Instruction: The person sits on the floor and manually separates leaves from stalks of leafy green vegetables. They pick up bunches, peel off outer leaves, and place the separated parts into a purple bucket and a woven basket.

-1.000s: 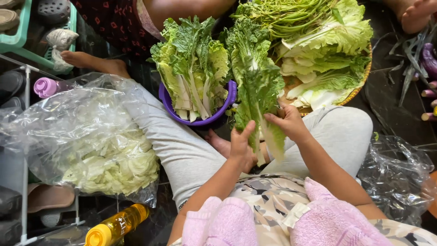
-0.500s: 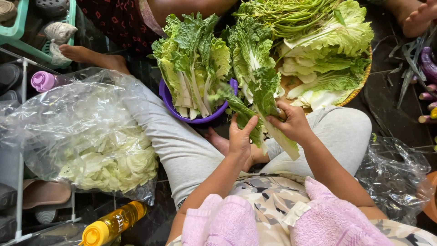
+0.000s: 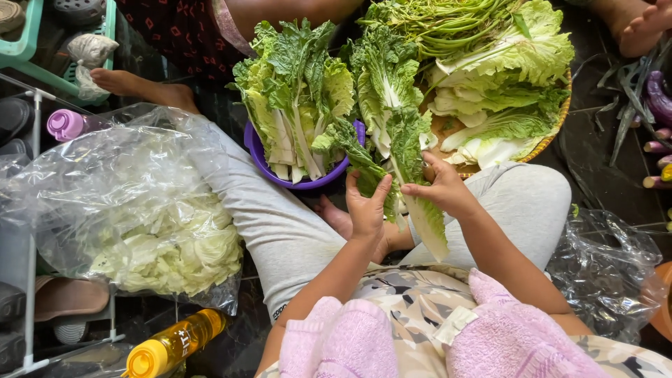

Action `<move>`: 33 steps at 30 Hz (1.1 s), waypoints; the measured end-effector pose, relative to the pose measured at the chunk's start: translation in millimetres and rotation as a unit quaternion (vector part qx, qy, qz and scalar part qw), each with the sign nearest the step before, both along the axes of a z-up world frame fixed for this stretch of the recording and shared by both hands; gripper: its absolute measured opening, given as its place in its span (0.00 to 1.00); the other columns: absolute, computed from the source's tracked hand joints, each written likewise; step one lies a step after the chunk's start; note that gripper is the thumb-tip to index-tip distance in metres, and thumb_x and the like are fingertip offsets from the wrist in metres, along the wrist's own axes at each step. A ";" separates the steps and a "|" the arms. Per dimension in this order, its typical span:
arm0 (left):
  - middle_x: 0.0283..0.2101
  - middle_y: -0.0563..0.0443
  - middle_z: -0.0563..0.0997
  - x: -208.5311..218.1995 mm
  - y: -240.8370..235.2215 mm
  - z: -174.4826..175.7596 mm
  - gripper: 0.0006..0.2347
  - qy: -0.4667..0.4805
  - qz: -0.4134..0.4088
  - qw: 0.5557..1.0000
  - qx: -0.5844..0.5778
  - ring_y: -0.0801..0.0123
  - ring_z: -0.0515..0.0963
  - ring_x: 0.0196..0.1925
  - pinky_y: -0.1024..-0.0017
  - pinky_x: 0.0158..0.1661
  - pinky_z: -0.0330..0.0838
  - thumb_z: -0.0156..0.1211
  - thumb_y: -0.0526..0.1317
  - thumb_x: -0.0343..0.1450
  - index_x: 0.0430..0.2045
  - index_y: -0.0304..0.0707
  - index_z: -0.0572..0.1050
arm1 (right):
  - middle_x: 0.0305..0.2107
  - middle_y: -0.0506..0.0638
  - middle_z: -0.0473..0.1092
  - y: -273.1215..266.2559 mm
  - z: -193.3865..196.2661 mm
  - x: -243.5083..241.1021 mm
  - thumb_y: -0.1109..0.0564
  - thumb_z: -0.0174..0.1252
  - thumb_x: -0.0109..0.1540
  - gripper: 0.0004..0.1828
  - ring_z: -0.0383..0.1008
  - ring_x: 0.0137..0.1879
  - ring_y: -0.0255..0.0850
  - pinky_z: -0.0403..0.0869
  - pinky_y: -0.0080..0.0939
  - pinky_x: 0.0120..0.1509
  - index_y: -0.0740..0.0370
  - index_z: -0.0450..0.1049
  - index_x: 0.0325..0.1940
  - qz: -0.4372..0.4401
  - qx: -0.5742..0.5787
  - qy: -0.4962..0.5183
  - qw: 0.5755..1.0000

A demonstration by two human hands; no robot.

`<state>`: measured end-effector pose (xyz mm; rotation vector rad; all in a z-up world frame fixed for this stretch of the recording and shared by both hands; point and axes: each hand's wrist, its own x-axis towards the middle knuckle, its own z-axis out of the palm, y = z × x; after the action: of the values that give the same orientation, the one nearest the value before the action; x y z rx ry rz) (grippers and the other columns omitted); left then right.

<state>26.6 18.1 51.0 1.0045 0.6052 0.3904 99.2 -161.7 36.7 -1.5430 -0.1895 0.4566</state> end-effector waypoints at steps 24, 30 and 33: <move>0.47 0.48 0.82 3.1 36.6 -6.6 0.24 -0.009 -0.024 0.986 -0.162 0.67 0.81 0.46 0.70 0.54 0.75 0.70 0.30 0.63 0.55 0.39 0.72 | 0.68 0.56 0.61 87.3 41.5 170.7 0.46 0.67 0.60 0.50 0.60 0.74 0.51 0.65 0.55 0.72 0.52 0.46 0.79 0.044 -0.385 -0.041 0.921; 0.44 0.48 0.81 32.3 37.7 -33.4 0.23 0.012 -0.078 0.990 -0.117 0.69 0.83 0.43 0.66 0.42 0.81 0.76 0.35 0.65 0.53 0.45 0.71 | 0.44 0.49 0.70 41.8 -74.5 159.0 0.32 0.69 0.64 0.28 0.75 0.54 0.51 0.72 0.50 0.58 0.45 0.74 0.61 -0.137 -0.317 -0.331 0.878; 0.46 0.47 0.79 79.1 52.3 -114.6 0.23 0.007 -0.090 0.993 -0.080 0.67 0.80 0.44 0.62 0.44 0.80 0.76 0.36 0.67 0.54 0.43 0.70 | 0.48 0.58 0.76 46.3 -53.8 91.8 0.40 0.46 0.73 0.26 0.76 0.57 0.44 0.70 0.48 0.68 0.62 0.71 0.62 0.072 0.076 -0.050 0.993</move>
<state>105.7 70.4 -63.6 0.8996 0.5447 0.1732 191.0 -115.4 -17.1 -1.4087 -0.4067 0.4668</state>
